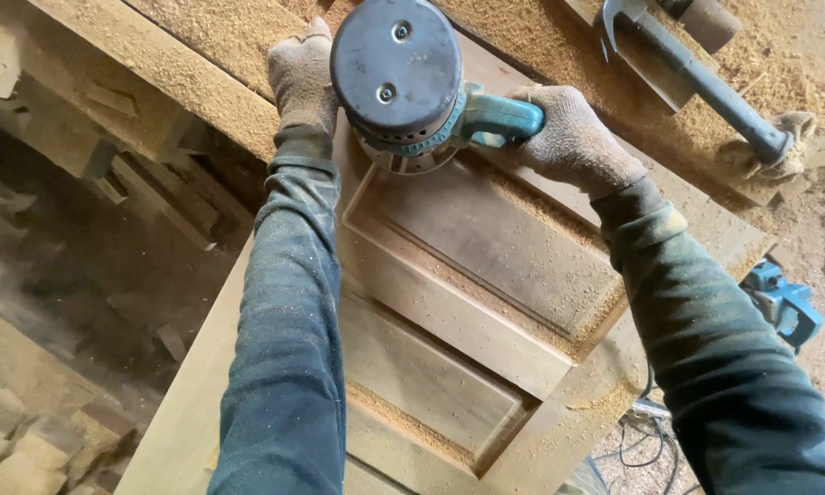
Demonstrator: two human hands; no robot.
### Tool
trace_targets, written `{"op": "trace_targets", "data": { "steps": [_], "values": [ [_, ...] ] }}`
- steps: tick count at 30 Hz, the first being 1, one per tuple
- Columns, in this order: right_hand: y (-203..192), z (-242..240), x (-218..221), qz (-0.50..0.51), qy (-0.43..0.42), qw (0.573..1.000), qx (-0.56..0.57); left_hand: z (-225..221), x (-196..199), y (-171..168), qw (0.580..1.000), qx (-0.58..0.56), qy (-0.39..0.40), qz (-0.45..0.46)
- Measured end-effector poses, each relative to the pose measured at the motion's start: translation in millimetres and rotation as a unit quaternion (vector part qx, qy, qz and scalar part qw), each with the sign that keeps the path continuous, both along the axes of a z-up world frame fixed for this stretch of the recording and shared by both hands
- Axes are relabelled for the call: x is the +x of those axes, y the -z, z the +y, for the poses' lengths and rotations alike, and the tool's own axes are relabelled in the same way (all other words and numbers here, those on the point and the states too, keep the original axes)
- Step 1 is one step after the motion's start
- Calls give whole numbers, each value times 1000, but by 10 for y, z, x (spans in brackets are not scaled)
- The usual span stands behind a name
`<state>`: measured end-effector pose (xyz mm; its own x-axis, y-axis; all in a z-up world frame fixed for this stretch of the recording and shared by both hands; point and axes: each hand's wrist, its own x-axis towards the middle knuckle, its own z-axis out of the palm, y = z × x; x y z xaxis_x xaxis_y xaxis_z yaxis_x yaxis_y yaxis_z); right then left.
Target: Using a random orbital sander to smooth the surface of a wooden door in a workshop
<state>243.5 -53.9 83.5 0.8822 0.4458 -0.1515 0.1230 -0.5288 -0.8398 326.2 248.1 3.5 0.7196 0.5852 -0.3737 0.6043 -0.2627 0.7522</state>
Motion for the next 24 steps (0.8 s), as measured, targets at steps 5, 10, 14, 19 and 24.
{"op": "trace_targets", "data": {
  "steps": [5,10,14,19,24],
  "values": [
    [1,-16,34,29,1,1000,0,-18,19,14,1000,9,2,2],
    [-73,7,54,66,13,998,9,-24,-26,68,1000,15,-17,-18],
    [-30,-37,64,38,0,999,-5,-115,-106,-107,999,-37,-37,-15],
    [107,-156,78,28,-7,1000,12,-163,-158,-79,999,-9,-42,-3],
    [178,-314,47,12,-14,1000,-14,-304,-257,-167,999,5,-39,13]
  ]
}}
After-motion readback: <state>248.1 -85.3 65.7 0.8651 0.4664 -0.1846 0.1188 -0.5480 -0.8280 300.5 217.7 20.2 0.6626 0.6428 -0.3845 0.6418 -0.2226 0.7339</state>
